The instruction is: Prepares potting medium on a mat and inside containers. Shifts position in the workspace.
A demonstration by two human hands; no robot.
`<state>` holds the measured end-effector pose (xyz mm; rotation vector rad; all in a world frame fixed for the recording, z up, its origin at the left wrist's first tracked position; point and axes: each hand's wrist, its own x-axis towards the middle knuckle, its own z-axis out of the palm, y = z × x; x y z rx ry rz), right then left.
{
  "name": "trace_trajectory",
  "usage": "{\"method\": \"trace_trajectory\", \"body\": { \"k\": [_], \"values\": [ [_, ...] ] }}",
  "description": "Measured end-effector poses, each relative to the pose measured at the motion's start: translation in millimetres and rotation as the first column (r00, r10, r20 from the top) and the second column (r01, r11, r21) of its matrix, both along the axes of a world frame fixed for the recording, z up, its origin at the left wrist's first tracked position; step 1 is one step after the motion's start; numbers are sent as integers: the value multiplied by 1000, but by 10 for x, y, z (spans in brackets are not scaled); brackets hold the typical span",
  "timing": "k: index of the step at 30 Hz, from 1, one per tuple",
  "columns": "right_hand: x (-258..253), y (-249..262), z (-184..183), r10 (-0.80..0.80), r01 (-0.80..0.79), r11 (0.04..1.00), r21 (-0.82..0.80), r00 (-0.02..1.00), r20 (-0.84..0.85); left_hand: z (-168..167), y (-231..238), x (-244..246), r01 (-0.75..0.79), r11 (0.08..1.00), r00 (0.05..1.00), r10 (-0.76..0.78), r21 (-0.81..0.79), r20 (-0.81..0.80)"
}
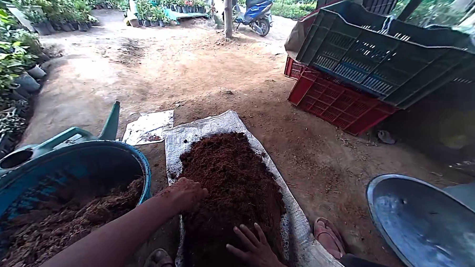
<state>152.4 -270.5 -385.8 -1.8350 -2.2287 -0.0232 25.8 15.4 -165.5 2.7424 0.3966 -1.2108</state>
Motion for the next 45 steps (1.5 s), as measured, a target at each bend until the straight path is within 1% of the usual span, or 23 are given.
{"method": "trace_trajectory", "body": {
  "k": [1, 3, 5, 6, 8, 9, 12, 14, 16, 19, 21, 24, 27, 29, 31, 33, 35, 37, 39, 40, 43, 45],
  "values": [
    [69, 119, -31, -50, 49, 997, 61, 998, 28, 16, 5, -10, -10, 1000, 1000, 10, 11, -23],
    [244, 464, -64, -146, 140, 975, 171, 989, 25, 27, 28, -13, -29, 999, 999, 30, 12, -20],
    [430, 880, -33, -197, 191, 961, 198, 980, 15, 68, 66, -2, -38, 999, 999, 38, 4, 33],
    [497, 1087, 12, -213, 208, 963, 172, 977, 8, 98, 89, 10, -46, 999, 997, 46, -5, 62],
    [571, 1464, 161, -243, 243, 970, 13, 970, -26, 165, 115, 48, -67, 998, 993, 69, -22, 96],
    [597, 1626, 213, -262, 260, 963, -73, 965, -27, 183, 115, 60, -82, 996, 991, 85, -28, 102],
    [734, 2139, 362, -299, 292, 921, -259, 954, 11, 186, 203, 52, -110, 993, 982, 114, -35, 147],
    [838, 2416, 415, -298, 291, 901, -323, 954, 29, 144, 288, 25, -120, 992, 979, 124, -38, 160],
    [946, 2643, 424, -307, 292, 878, -379, 951, 20, 88, 361, 11, -146, 988, 980, 150, -39, 132],
    [1066, 2855, 390, -330, 293, 849, -440, 944, -9, -26, 436, -38, -185, 982, 975, 188, -36, 119],
    [1069, 2825, 374, -322, 276, 840, -468, 946, -20, -112, 439, -82, -187, 982, 978, 190, -41, 91],
    [1064, 2639, 412, -307, 251, 802, -543, 952, -14, -150, 408, -92, -173, 984, 983, 176, -46, 54],
    [993, 2335, 548, -287, 212, 747, -631, 958, -19, -142, 354, -93, -157, 987, 985, 160, -42, 72],
    [898, 2048, 645, -273, 189, 719, -668, 962, -21, -161, 296, -103, -171, 984, 979, 175, -53, 103],
    [832, 1727, 676, -269, 175, 715, -677, 963, -34, -231, 197, -119, -232, 968, 956, 245, -97, 160],
    [772, 1435, 672, -267, 172, 719, -673, 963, -38, -318, 60, -110, -323, 929, 913, 356, -179, 199],
    [710, 1193, 658, -260, 168, 727, -666, 965, -42, -379, -106, -49, -394, 883, 877, 444, -256, 181],
    [675, 1033, 654, -253, 152, 733, -664, 966, -58, -462, -220, 37, -425, 851, 855, 490, -309, 173],
    [671, 951, 641, -235, 131, 739, -660, 969, -70, -615, -258, 98, -457, 817, 807, 547, -353, 223],
    [678, 940, 642, -223, 116, 740, -662, 972, -79, -731, -249, 132, -481, 795, 765, 587, -370, 266],
    [701, 937, 630, -200, 86, 739, -669, 975, -96, -1297, -348, 200, -552, 709, 581, 705, -439, 408],
    [725, 953, 612, -197, 71, 746, -663, 973, -117, -1694, -680, 207, -576, 676, 479, 734, -458, 481]
  ]
}}
